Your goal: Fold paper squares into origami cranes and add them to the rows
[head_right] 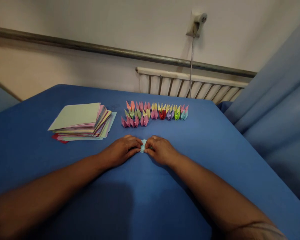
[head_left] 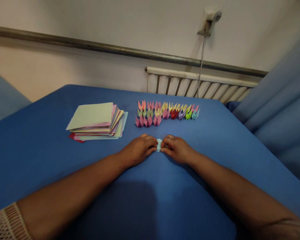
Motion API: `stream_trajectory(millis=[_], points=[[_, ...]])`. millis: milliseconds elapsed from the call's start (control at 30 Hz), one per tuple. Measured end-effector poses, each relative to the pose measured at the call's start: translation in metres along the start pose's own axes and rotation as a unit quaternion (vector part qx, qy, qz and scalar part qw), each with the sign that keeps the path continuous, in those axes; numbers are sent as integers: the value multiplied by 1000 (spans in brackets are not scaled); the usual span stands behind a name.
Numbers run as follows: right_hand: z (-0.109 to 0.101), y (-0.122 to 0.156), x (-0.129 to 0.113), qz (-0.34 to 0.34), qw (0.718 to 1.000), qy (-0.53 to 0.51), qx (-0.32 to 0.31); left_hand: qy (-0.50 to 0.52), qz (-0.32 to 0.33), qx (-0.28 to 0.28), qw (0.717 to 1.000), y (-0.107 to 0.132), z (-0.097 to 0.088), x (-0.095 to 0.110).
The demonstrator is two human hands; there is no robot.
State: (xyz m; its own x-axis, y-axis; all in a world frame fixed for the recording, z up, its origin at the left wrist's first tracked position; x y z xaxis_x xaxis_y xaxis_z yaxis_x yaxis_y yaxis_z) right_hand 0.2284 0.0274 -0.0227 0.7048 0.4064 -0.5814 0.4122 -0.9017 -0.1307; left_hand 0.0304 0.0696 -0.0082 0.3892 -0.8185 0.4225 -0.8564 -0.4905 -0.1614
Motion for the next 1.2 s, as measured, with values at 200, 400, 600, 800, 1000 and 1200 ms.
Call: stream_trajectory(millis=[200, 400, 600, 800, 1000, 1200], points=[[0, -1, -3, -4, 1000, 11, 7, 17, -46, 28, 998, 0, 0, 1], [0, 0, -8, 20, 999, 35, 13, 11, -84, 72, 994, -1, 3, -1], [4, 1, -9, 51, 996, 56, 39, -1, -101, 81, 992, -1, 3, -1], [3, 1, -9, 79, 992, 92, 44, -10, -125, 83, 989, -1, 2, -1], [-2, 5, -19, -3, 991, 134, 1, 7, -116, 86, 989, 0, 3, -6], [-9, 9, -24, -49, 981, 172, -69, 23, -65, 39, 997, 0, 3, -7]])
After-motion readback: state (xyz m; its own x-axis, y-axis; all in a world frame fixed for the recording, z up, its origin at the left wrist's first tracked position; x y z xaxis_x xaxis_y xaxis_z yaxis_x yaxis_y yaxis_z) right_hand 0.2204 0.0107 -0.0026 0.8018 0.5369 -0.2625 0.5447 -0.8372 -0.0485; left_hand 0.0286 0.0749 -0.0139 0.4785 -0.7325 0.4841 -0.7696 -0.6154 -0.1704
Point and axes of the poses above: each hand's wrist, its own y-axis away from the middle knuckle, its own z-axis out of the palm, x = y × z, the point moved 1 cm from there along -y, towards the middle knuckle, and after that the axes turned 1 degree about -x, right-handed, at the moved point
